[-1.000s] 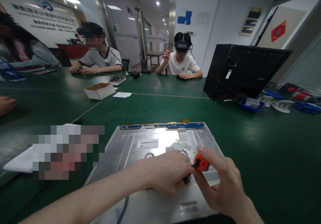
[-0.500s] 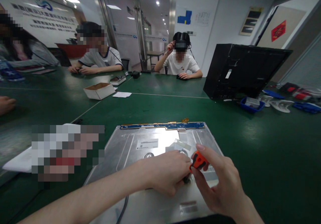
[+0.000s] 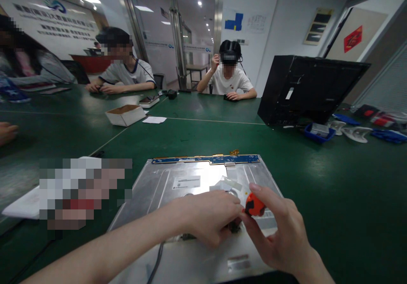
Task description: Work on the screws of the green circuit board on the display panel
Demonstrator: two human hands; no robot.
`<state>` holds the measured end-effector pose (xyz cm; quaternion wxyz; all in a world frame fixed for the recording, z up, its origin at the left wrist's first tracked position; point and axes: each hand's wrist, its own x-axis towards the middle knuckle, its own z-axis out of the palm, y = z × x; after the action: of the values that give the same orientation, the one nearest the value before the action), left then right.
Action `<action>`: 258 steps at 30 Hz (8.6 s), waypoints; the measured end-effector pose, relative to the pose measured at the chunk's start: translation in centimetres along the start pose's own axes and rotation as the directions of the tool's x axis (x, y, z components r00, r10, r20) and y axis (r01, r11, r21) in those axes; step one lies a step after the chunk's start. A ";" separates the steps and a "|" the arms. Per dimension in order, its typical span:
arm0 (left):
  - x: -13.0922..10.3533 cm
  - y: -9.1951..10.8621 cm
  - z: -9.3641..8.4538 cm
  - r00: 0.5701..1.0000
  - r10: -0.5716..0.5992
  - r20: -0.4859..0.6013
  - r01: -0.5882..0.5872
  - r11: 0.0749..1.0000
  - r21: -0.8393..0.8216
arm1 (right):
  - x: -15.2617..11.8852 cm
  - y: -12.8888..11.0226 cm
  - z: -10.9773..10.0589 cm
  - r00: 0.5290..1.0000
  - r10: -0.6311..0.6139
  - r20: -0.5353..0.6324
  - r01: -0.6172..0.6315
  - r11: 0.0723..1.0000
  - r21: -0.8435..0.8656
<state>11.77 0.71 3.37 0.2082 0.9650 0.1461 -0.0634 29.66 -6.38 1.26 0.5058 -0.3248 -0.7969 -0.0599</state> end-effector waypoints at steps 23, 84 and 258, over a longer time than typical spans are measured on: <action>-1.4 -3.6 -2.4 0.914 -0.402 -0.062 0.406 0.892 0.199 | -0.4 0.1 0.1 1.000 0.031 0.003 -0.031 1.000 -0.002; 0.3 -1.8 1.1 0.883 -0.436 -0.172 0.459 0.879 0.128 | -0.1 0.0 0.0 0.999 0.040 0.027 -0.040 0.999 0.024; 0.4 -2.2 1.2 0.874 -0.457 -0.168 0.478 0.869 0.124 | -0.3 -0.3 0.1 1.000 0.020 -0.007 -0.020 0.999 -0.028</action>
<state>11.43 2.18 1.36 0.0976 0.9165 0.3834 -0.0592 29.45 -6.69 1.03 0.5046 -0.3396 -0.7909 -0.0674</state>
